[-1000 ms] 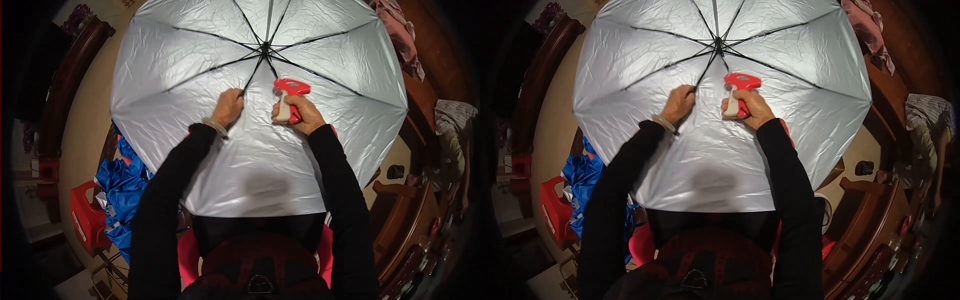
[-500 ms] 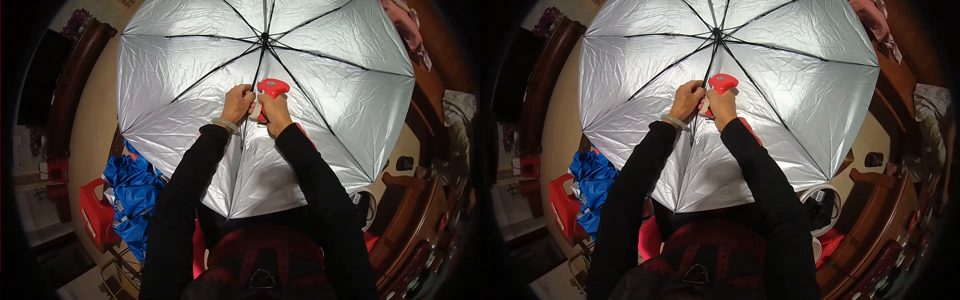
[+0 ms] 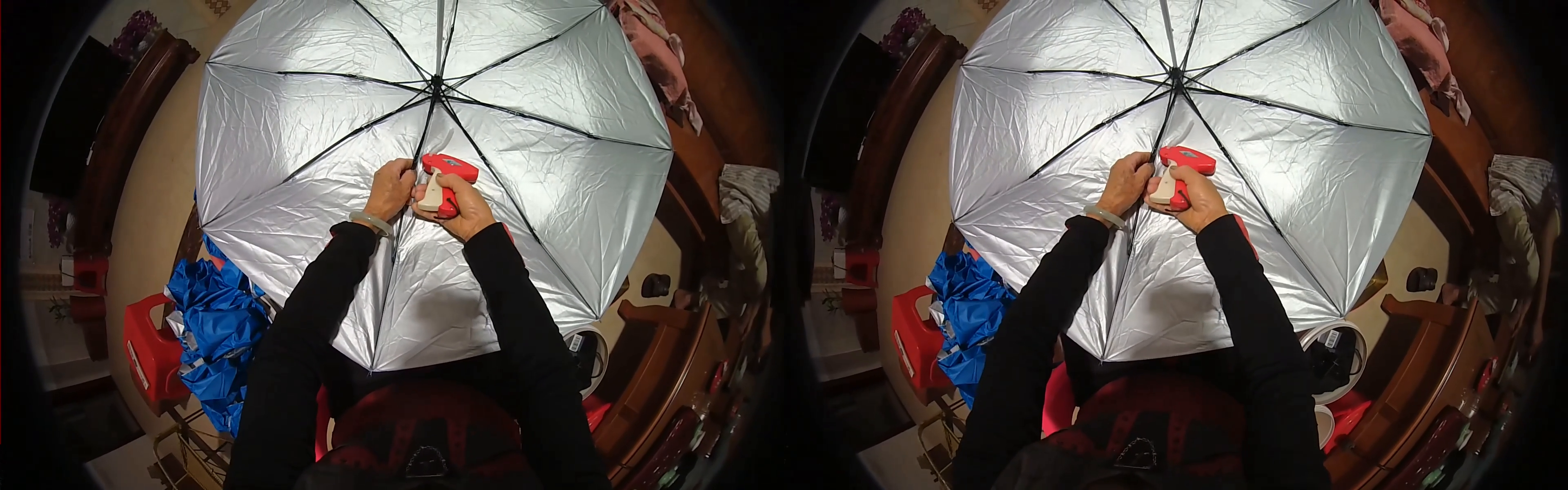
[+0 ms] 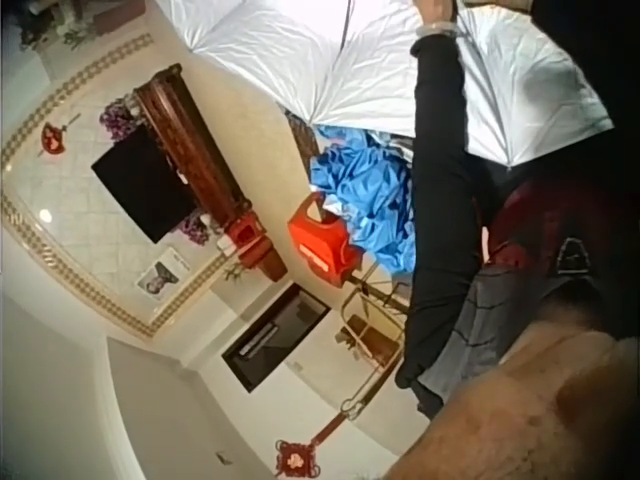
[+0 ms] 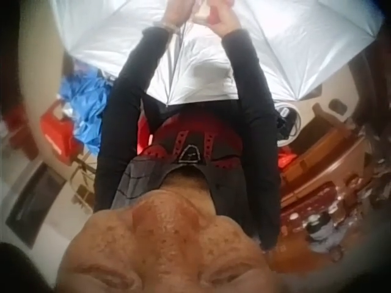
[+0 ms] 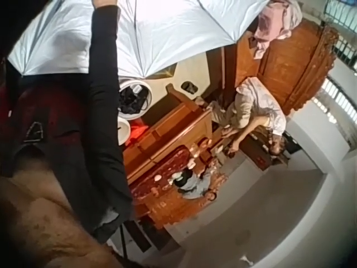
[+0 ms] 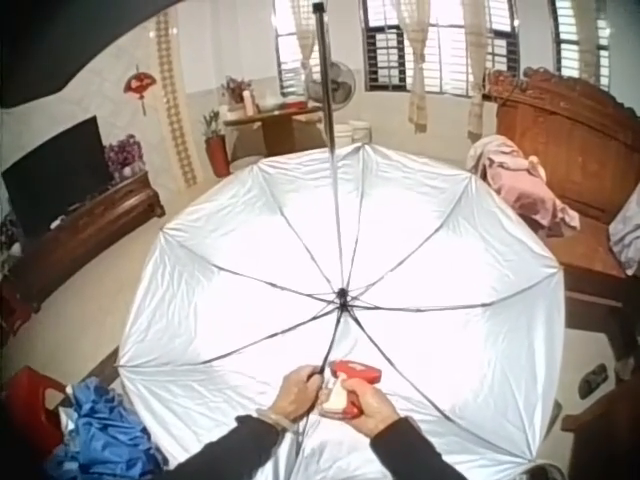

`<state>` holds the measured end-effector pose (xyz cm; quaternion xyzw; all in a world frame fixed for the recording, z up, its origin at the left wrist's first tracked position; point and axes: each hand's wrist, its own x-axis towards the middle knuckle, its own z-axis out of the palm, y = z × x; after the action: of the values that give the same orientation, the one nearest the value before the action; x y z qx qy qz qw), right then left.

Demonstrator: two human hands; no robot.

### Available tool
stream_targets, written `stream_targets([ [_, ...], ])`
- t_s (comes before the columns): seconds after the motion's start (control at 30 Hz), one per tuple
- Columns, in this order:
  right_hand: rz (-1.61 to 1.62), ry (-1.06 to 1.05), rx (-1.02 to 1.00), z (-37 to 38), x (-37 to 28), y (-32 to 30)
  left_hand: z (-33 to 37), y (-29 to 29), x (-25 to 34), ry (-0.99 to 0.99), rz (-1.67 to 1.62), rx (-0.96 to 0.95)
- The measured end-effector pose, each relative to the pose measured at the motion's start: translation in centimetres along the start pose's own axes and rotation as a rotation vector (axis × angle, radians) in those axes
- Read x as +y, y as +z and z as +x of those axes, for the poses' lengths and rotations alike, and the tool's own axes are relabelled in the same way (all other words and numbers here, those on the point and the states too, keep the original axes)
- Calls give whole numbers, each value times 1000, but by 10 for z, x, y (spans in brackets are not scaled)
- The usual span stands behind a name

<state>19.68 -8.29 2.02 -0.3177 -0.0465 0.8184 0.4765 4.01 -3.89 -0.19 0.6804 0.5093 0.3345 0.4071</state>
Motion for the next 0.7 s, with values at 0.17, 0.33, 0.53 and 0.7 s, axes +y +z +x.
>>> stream_targets([
  [0.17, -40, -1, 4, 0, 0, 5, 0, 3, -8, 124, 78, 87],
  [0.33, -123, 20, 28, 8, -2, 7, -2, 0, 1, 138, 30, 79],
  [0.53, -271, 48, -9, 37, 7, -11, -2, -7, -5, -92, -223, -31],
  [0.7, -432, 11, 16, 19, 2, 15, 2, -19, -25, -89, -139, -53],
])
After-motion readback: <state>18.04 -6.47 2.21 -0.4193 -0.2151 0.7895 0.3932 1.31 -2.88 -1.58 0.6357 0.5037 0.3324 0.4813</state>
